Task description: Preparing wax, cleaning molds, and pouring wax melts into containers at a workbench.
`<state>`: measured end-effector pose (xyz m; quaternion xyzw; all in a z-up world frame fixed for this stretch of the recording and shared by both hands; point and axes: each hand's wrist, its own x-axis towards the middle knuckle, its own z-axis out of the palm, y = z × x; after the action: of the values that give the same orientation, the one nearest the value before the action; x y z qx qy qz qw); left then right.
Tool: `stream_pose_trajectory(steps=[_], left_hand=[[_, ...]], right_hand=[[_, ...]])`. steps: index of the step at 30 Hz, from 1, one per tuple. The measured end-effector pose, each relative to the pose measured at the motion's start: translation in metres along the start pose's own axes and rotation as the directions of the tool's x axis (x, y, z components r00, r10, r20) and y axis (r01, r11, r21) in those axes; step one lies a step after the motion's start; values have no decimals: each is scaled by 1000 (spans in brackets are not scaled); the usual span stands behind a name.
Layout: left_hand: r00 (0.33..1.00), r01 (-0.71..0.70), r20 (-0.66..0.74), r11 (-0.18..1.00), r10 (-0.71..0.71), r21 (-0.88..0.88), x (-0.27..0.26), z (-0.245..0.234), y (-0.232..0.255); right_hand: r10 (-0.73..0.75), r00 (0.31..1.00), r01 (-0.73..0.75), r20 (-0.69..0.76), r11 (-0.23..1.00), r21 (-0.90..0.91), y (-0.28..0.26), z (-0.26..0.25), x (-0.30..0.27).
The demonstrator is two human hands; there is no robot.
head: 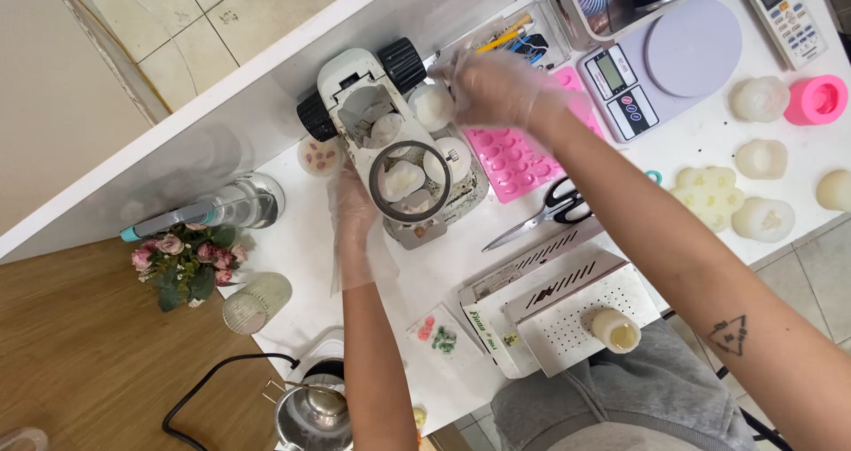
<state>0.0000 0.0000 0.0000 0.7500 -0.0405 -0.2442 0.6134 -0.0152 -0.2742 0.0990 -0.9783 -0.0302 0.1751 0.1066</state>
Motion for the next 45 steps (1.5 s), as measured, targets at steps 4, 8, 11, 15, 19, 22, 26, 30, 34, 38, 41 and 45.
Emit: stream_pose_trajectory(steps=[4,8,11,15,19,22,26,30,34,38,41,45], left_hand=[[999,33,-1,991,-34,-132,7,0,-18],[986,166,-14,980,-168,-111,11,2,-25],[992,126,-3,991,-126,-42,1,1,-7],[997,6,69,968,-24,253,-28,-5,28],[994,-70,112,790,2,609,-43,-12,39],[982,-185,155,736,110,651,-41,-9,18],[992,-124,92,775,85,620,-40,7,13],[986,-165,77,782,149,601,-31,12,-8],[963,-247,83,710,257,659,-25,9,-6],[971,-239,201,601,131,763,-28,1,14],[972,-228,126,659,200,717,-37,-8,2],[972,-40,-156,782,174,623,-43,-16,3]], right_hand=[[-44,999,43,-16,997,-66,1,-16,-1],[-89,994,97,64,985,-146,-8,-18,6],[83,961,-45,262,988,-149,-25,-38,0],[-49,999,51,17,995,-91,-13,-23,-15],[-103,992,91,-73,983,-160,-9,-23,-67],[-88,994,81,-66,991,-109,-22,-35,-121],[-57,987,63,-148,997,41,-29,-32,-194],[409,891,-427,195,902,60,-34,-27,-249],[413,907,-421,86,896,142,-28,-12,-288],[599,800,-577,29,757,307,-38,-20,-303],[614,787,-563,-57,753,340,-39,-22,-310],[650,757,-600,-58,728,332,-33,-17,-315]])
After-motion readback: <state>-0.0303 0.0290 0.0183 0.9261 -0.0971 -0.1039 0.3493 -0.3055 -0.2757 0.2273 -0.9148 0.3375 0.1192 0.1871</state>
